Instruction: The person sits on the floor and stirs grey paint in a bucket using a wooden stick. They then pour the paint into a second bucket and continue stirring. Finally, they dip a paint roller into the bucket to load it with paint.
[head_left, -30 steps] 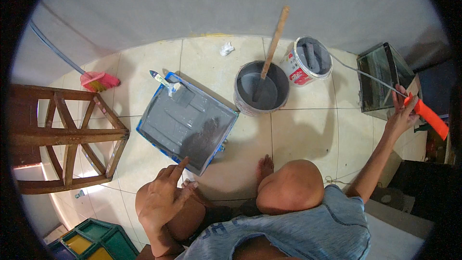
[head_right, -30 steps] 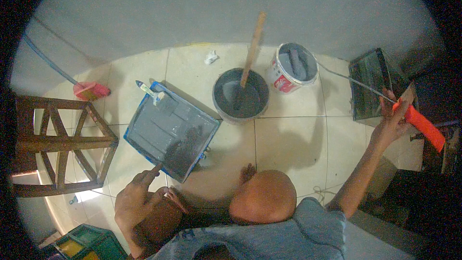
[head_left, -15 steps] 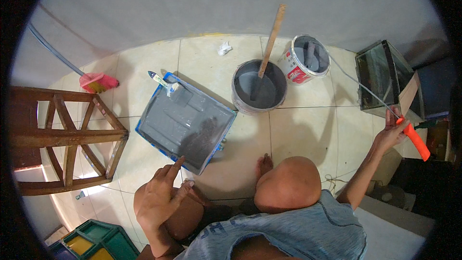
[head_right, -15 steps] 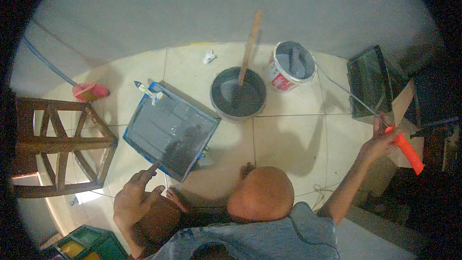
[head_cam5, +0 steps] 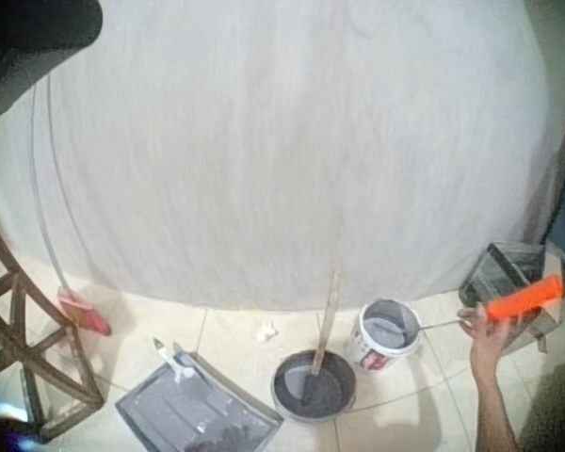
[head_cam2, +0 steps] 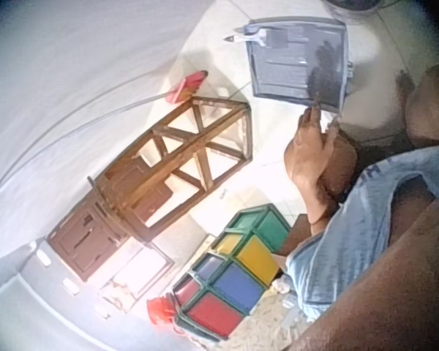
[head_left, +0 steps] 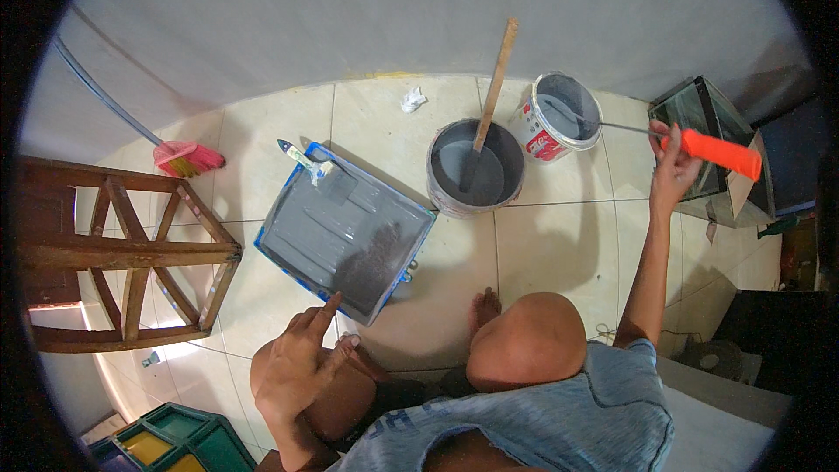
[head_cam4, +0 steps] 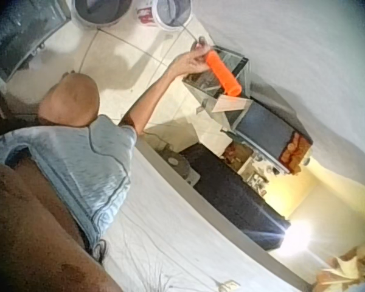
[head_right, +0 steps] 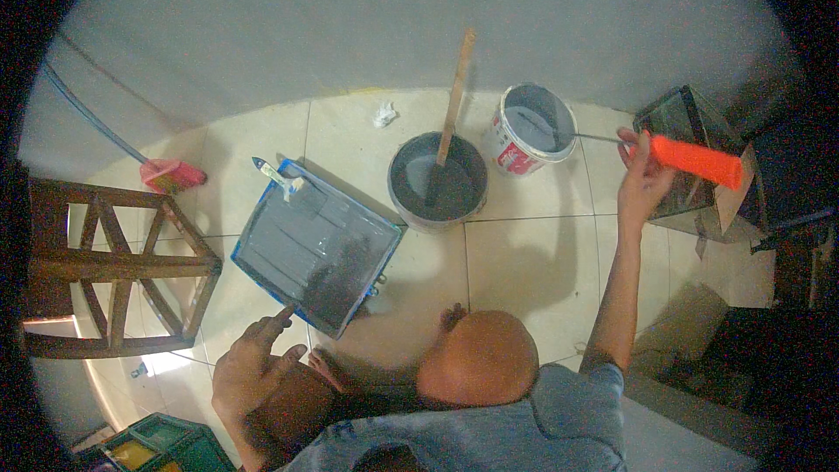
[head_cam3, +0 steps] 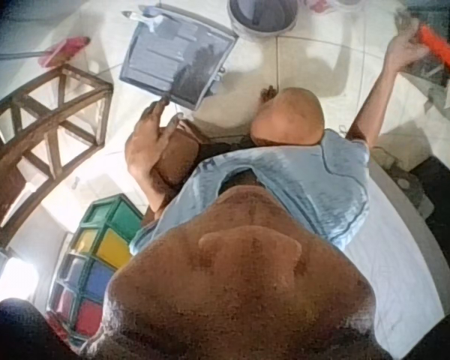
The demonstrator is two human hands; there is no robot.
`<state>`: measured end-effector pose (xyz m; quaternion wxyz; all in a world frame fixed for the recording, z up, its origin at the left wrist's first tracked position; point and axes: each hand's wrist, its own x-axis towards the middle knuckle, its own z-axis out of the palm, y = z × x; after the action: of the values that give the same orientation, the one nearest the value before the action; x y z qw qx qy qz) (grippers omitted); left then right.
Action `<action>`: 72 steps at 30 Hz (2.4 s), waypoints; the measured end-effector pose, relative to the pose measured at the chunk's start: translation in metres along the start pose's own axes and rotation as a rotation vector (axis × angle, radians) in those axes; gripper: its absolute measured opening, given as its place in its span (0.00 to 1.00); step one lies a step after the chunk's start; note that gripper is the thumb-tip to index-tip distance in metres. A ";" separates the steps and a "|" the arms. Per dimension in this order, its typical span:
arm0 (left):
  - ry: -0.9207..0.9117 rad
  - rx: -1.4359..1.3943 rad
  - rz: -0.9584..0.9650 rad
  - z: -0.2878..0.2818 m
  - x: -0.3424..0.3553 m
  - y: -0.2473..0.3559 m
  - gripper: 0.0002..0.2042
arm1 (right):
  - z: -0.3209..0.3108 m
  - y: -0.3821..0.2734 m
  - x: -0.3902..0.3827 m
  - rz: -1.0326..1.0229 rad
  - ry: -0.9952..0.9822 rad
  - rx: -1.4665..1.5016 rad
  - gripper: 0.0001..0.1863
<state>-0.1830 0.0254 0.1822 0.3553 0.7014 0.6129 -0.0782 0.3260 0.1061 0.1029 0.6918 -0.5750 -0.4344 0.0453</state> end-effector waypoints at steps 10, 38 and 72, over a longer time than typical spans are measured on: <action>0.047 -0.031 0.104 0.002 -0.001 -0.005 0.28 | 0.012 -0.028 0.032 0.064 -0.455 -0.097 0.08; 0.064 -0.031 0.106 0.002 0.004 -0.008 0.27 | 0.023 0.001 0.012 -0.034 -0.323 -0.050 0.10; 0.058 0.062 0.053 0.005 0.004 -0.002 0.26 | -0.225 0.024 0.031 0.123 0.547 0.078 0.18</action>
<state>-0.1825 0.0260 0.1756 0.3174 0.7301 0.6014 -0.0673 0.5028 -0.0386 0.1082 0.8011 -0.5639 -0.1936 -0.0531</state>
